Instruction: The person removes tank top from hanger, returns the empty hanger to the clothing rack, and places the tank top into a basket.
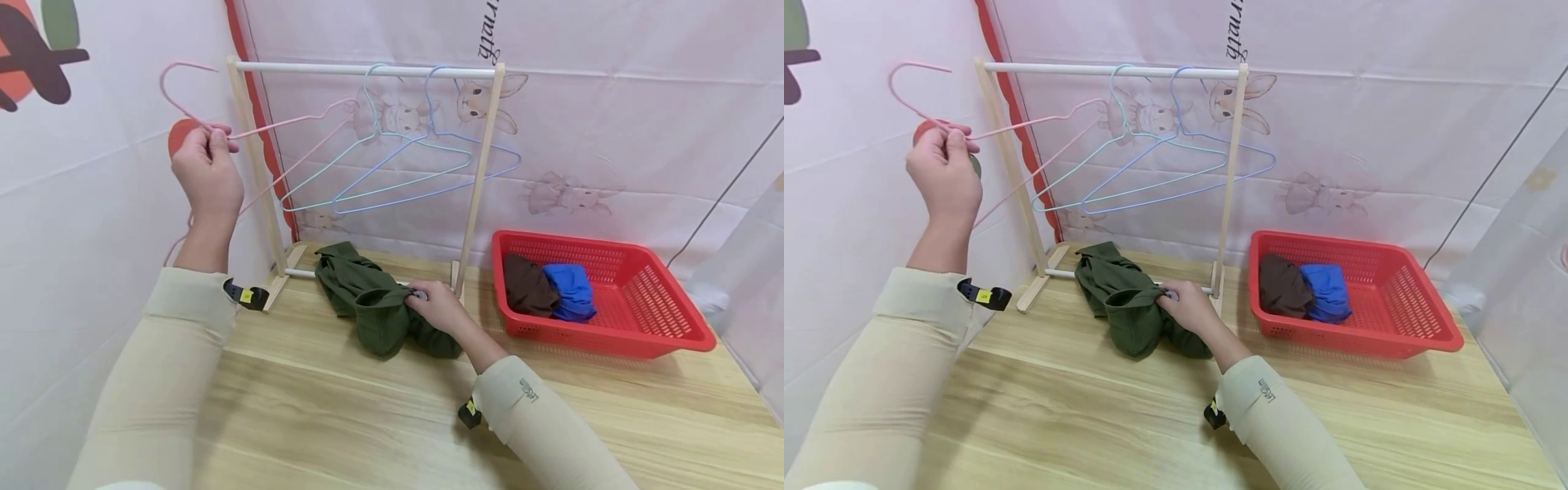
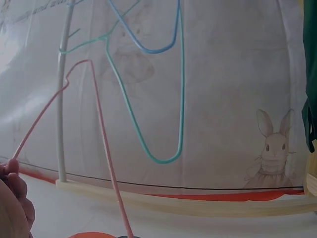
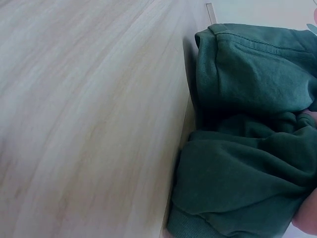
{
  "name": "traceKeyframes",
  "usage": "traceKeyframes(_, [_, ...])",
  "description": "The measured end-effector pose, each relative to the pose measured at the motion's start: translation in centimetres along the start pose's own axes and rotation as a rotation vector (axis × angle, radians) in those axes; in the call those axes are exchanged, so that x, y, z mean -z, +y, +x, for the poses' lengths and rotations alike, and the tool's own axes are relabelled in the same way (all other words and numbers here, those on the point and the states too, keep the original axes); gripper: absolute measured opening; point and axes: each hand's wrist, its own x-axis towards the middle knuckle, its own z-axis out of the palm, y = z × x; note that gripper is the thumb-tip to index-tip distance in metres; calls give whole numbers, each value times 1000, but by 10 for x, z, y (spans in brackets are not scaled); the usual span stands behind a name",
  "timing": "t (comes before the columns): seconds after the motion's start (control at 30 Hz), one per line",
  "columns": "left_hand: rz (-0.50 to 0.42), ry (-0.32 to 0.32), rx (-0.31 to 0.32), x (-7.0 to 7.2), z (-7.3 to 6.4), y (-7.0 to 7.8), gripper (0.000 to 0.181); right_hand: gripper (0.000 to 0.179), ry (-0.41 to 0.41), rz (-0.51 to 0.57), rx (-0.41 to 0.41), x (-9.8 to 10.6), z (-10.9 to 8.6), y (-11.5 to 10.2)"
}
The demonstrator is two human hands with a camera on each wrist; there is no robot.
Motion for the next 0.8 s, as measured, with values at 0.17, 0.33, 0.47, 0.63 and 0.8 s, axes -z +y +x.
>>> traceKeyframes(0.17, [155,-92,-62,-10,2,-4,35,16,3,7,5,0,0,2])
traceKeyframes(0.33, [258,-163,-88,-21,10,-2,40,17,-1,20,3,2,0,3])
traceKeyframes(0.47, [277,-231,-54,-33,23,1,41,17,-2,19,0,2,1,3])
traceKeyframes(0.63, [255,-302,58,-47,38,4,41,17,2,11,1,2,1,3])
traceKeyframes(0.8, [226,-330,114,-61,51,8,40,16,0,19,13,3,0,3])
